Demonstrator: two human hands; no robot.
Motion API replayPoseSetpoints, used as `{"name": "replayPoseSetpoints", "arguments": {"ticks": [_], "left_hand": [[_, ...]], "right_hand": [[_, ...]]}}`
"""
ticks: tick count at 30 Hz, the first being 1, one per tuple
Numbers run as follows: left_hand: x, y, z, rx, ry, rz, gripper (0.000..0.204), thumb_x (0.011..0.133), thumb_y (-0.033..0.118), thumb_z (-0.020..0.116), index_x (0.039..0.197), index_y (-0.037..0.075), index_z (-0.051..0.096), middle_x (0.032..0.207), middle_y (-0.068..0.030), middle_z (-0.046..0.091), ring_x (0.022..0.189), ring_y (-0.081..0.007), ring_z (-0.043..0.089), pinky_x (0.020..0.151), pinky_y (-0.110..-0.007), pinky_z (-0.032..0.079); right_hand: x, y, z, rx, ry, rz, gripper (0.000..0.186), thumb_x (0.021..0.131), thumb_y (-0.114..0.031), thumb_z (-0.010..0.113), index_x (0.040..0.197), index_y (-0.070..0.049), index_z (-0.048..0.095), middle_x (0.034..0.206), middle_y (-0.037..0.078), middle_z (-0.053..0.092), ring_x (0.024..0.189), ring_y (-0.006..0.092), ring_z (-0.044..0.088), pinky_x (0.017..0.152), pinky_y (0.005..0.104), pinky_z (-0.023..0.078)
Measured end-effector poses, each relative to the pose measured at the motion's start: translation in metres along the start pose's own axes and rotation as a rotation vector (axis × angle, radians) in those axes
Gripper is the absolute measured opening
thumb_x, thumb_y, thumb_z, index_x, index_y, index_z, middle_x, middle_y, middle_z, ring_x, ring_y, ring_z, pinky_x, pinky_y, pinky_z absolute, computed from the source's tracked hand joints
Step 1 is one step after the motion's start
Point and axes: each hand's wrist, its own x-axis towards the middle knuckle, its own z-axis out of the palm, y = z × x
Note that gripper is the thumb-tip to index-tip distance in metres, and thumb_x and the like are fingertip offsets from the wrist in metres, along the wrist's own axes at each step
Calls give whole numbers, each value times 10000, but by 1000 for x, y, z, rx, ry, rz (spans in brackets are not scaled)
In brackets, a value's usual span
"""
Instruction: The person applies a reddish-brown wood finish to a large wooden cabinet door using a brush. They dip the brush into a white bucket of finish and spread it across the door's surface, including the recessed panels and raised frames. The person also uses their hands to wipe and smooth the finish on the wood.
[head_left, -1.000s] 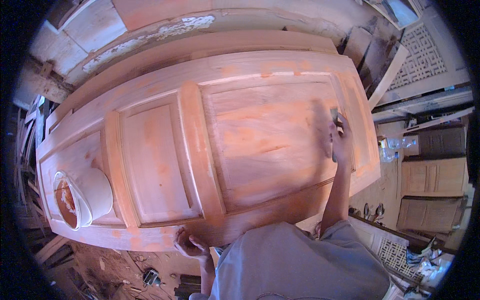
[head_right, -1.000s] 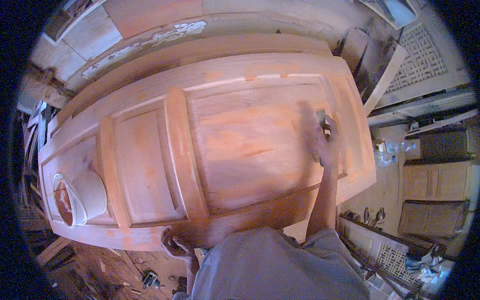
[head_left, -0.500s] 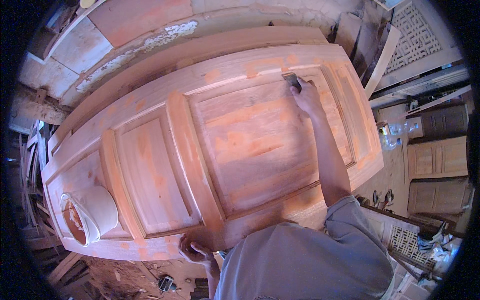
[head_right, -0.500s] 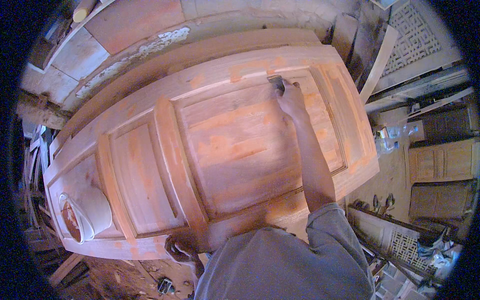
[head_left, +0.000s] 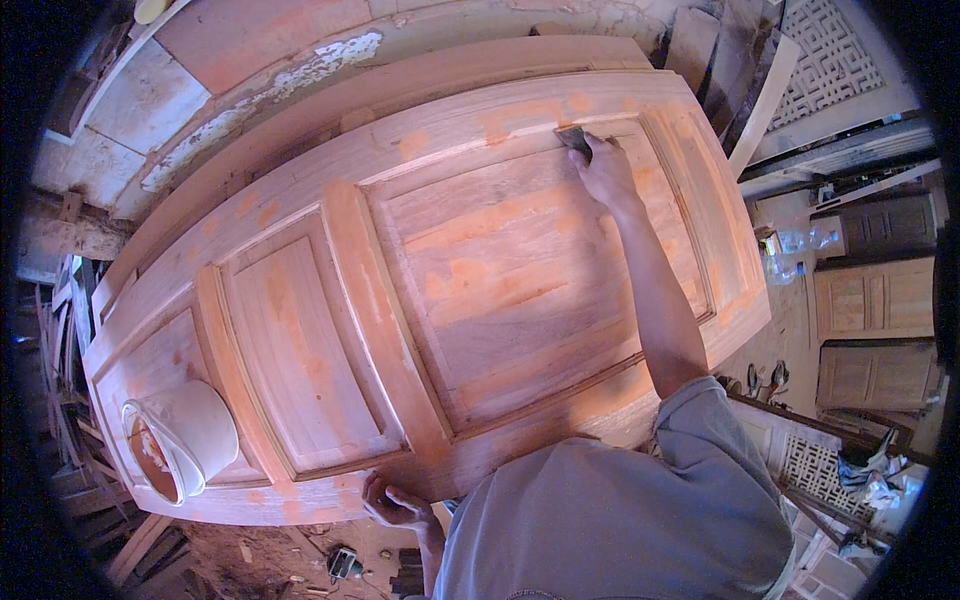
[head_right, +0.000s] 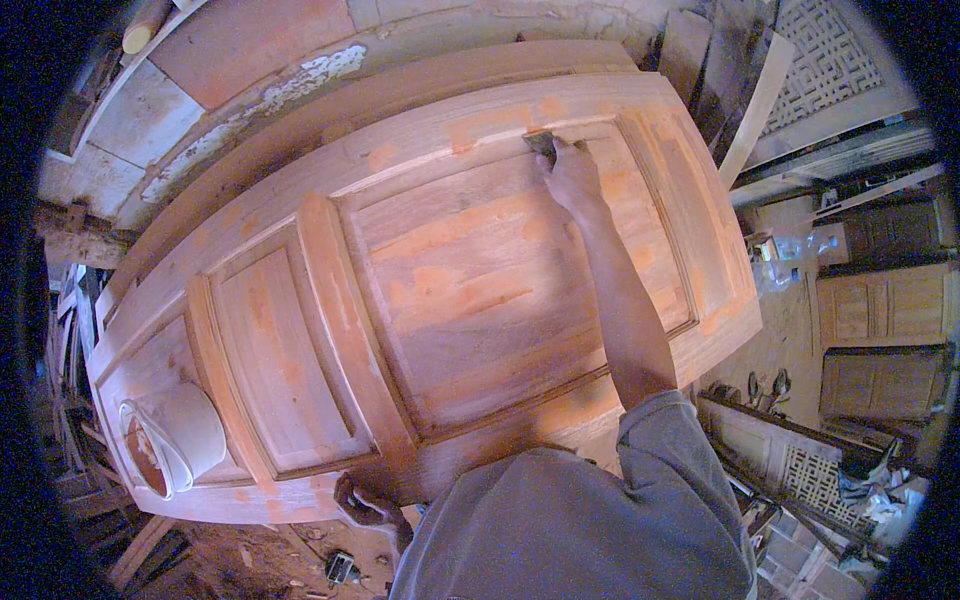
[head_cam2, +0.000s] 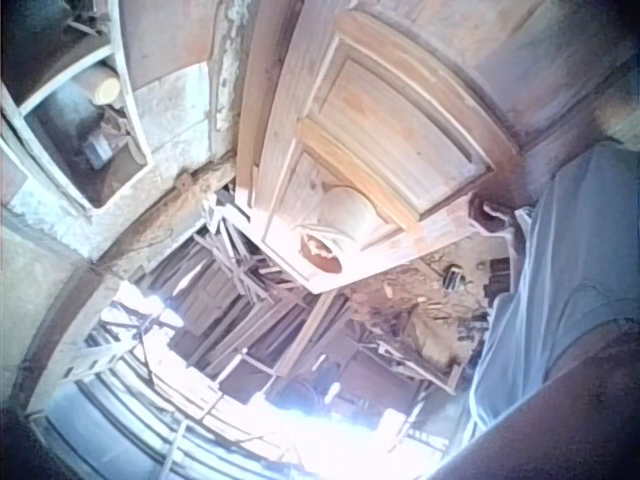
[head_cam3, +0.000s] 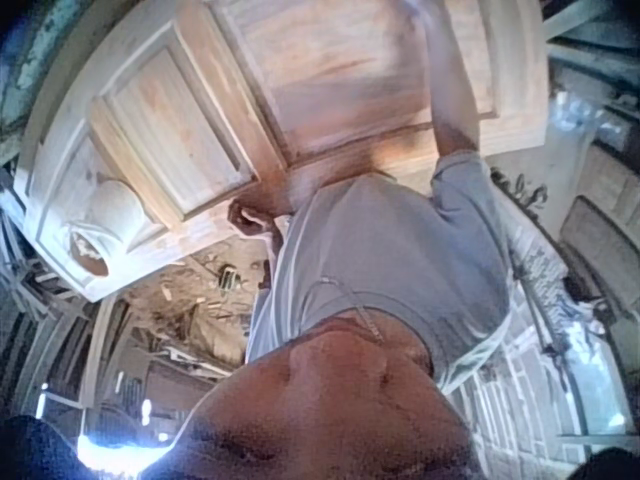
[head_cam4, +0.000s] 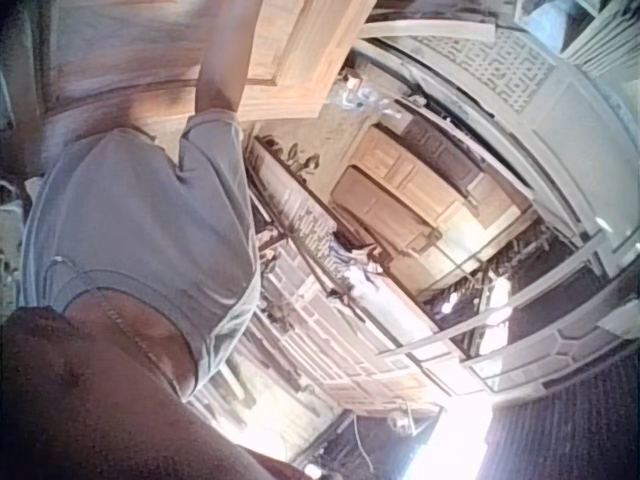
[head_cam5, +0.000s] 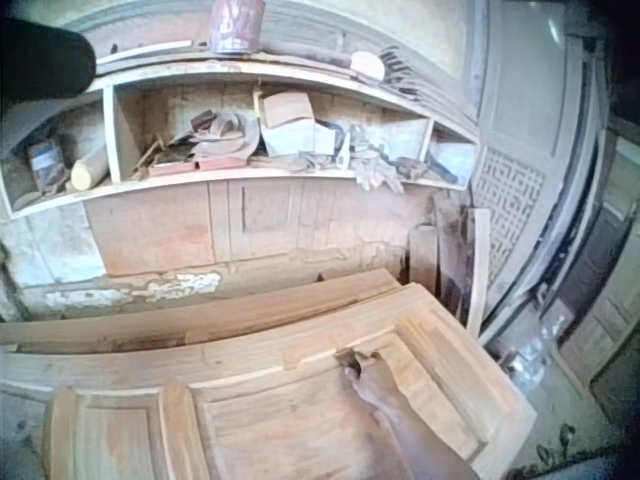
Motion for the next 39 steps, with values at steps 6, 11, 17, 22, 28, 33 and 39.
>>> {"name": "replayPoseSetpoints", "arguments": {"ticks": [6, 11, 17, 22, 28, 33, 39], "left_hand": [[4, 5, 4, -47, -5, -18, 257, 1018, 209, 524, 985, -42, 568, 1024, -191, 596, 952, -326, 597, 866, -449, 507], [5, 4, 3, -34, -14, 16, 256, 1016, 211, 529, 991, -40, 570, 1035, -193, 598, 956, -320, 597, 871, -443, 506], [1, 0, 2, -31, 13, -2, 282, 1015, 237, 538, 987, -40, 580, 1020, -187, 604, 968, -321, 592, 895, -448, 497], [1, 2, 1, 12, 14, -17, 301, 1015, 257, 544, 970, -37, 589, 1017, -181, 611, 975, -323, 590, 889, -454, 496], [3, 4, 2, 6, 9, 13, 295, 1013, 249, 543, 964, -38, 593, 1001, -179, 612, 970, -328, 593, 876, -458, 497], [0, -5, 1, -39, -17, 15, 262, 1012, 208, 525, 967, -43, 588, 1028, -186, 604, 977, -329, 596, 886, -455, 501], [0, -1, 3, -7, 32, 9, 264, 1012, 198, 520, 961, -50, 592, 1021, -185, 600, 970, -333, 600, 885, -456, 501]], "right_hand": [[1, -2, -4, -9, -25, 14, 507, 926, -298, 677, 1289, 50, 610, 1210, 305, 640, 1181, 408, 599, 1053, 433, 473], [1, -4, -1, 30, 33, -5, 453, 908, -284, 690, 1238, 22, 635, 1173, 270, 664, 1140, 413, 610, 1009, 450, 489], [3, 4, 12, 91, 100, 30, 418, 881, -273, 713, 1204, -13, 660, 1142, 238, 686, 1116, 412, 617, 977, 455, 504], [8, 8, 13, 104, 91, -16, 383, 856, -269, 728, 1157, -36, 684, 1089, 216, 706, 1068, 405, 636, 946, 470, 517], [13, 6, 14, 91, 70, -12, 331, 866, -265, 738, 1079, -16, 687, 1042, 210, 716, 1023, 366, 672, 898, 434, 528], [13, 8, 23, 100, 135, 4, 326, 871, -252, 734, 1093, -17, 692, 1038, 210, 715, 1010, 365, 674, 888, 431, 535], [8, 5, 26, 187, 259, 49, 352, 877, -270, 743, 1126, -23, 701, 1009, 199, 722, 956, 348, 694, 856, 416, 547]]}}
